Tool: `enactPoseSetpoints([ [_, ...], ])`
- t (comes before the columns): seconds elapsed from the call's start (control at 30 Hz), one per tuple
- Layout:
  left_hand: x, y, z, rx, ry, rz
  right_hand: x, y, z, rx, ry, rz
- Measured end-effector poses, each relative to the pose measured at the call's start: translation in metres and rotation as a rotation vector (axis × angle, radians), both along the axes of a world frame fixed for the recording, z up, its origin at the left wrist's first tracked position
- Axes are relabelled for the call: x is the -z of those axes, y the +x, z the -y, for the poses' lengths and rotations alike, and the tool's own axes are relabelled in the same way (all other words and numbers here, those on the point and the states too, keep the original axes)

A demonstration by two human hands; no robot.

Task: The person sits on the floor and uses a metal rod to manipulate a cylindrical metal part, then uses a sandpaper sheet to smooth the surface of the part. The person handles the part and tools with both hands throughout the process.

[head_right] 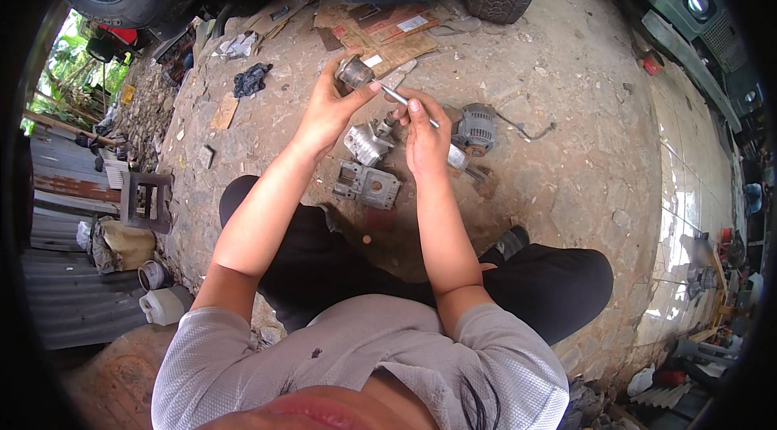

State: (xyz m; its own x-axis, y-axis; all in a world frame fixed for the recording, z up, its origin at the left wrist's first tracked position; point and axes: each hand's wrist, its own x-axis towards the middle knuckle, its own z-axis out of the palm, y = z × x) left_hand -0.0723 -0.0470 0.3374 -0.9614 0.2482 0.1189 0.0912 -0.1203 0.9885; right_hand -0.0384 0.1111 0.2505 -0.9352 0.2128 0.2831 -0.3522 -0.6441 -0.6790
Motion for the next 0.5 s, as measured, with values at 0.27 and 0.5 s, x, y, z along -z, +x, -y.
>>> enactPoseSetpoints([
  [0.27, 0.007, 0.005, -0.009, 0.053, 0.063, -0.124, 0.032, -0.013, 0.004, -0.164, -0.195, -0.016],
  [0.5, 0.007, -0.001, -0.01, 0.013, 0.145, -0.117, 0.039, -0.016, 0.007, -0.208, -0.259, -0.023],
])
